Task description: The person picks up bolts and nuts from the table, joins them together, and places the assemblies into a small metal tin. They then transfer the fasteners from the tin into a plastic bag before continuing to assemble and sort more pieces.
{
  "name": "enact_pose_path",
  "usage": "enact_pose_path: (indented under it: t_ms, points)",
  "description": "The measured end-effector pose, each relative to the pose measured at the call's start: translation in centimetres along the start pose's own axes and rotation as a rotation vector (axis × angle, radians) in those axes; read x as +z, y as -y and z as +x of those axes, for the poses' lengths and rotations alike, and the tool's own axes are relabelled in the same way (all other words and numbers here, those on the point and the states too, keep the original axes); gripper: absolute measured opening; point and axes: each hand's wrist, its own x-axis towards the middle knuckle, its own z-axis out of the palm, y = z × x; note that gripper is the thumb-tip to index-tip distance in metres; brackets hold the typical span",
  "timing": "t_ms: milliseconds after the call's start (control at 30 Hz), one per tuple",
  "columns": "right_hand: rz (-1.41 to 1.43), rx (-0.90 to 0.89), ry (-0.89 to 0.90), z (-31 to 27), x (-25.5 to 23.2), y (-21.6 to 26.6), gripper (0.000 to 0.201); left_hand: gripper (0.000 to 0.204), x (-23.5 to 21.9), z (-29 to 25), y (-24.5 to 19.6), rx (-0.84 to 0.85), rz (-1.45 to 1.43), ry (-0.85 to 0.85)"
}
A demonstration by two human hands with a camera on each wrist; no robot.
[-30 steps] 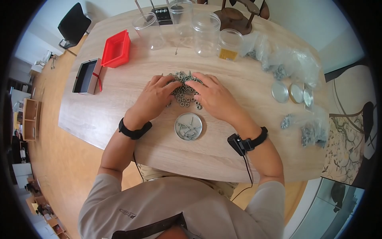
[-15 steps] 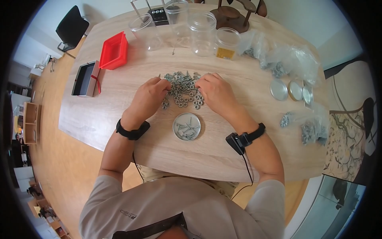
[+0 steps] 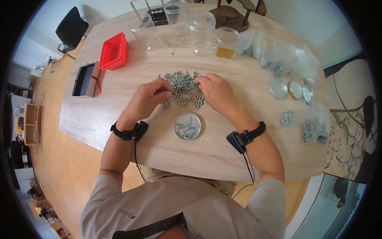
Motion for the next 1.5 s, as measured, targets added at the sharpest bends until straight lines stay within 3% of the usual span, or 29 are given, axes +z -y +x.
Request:
enact_pose_path:
  t_ms: [133, 333, 533, 633, 867, 967, 1067, 1233, 1367, 1467, 1500]
  points:
    - [0.061, 0.006, -0.033, 0.1, -0.1, 0.1, 0.021, 0.012, 1.6, -0.5, -0.7, 0.104, -0.096, 0.173]
    - [0.234, 0.138, 0.077, 0.6, -2.0, 1.5, 0.025, 0.010, 1.6, -0.6, -1.7, 0.056, -0.037, 0.329]
    - [0.369, 0.163, 0.149, 0.7, -2.8, 1.8, 0.026, 0.015, 1.9, -0.6, -0.9, 0.148, -0.015, 0.343]
    - [0.539, 0.241, 0.209, 0.7, -3.2, 2.1, 0.026, 0.016, 1.5, -0.6, -1.6, 0.043, -0.061, 0.302]
    - [0.714, 0.325, 0.317, 0.8, -3.9, 2.5, 0.022, 0.015, 1.6, -0.7, -1.6, 0.042, -0.053, 0.341]
    - [0.704, 0.264, 0.396, 0.6, -4.5, 2.7, 0.016, 0.017, 1.6, -0.7, -1.7, 0.058, -0.020, 0.350]
    - [0.658, 0.244, 0.628, 0.8, -5.7, 2.9, 0.012, 0.017, 1.7, -0.6, -1.7, 0.048, -0.035, 0.354]
    - [0.564, 0.224, 0.646, 0.8, -5.8, 2.8, 0.012, 0.018, 2.4, -0.9, -1.0, 0.122, -0.081, 0.336]
    - [0.594, 0.219, 0.715, 0.7, -5.5, 3.3, 0.011, 0.018, 2.2, -0.7, -1.2, 0.064, -0.109, 0.364]
    - [0.531, 0.209, 0.665, 0.7, -5.0, 3.1, 0.013, 0.017, 2.0, -0.7, -1.0, 0.112, -0.076, 0.333]
    - [0.492, 0.263, 0.535, 0.6, -4.7, 2.8, 0.014, 0.018, 1.6, -0.6, -0.9, 0.136, -0.005, 0.296]
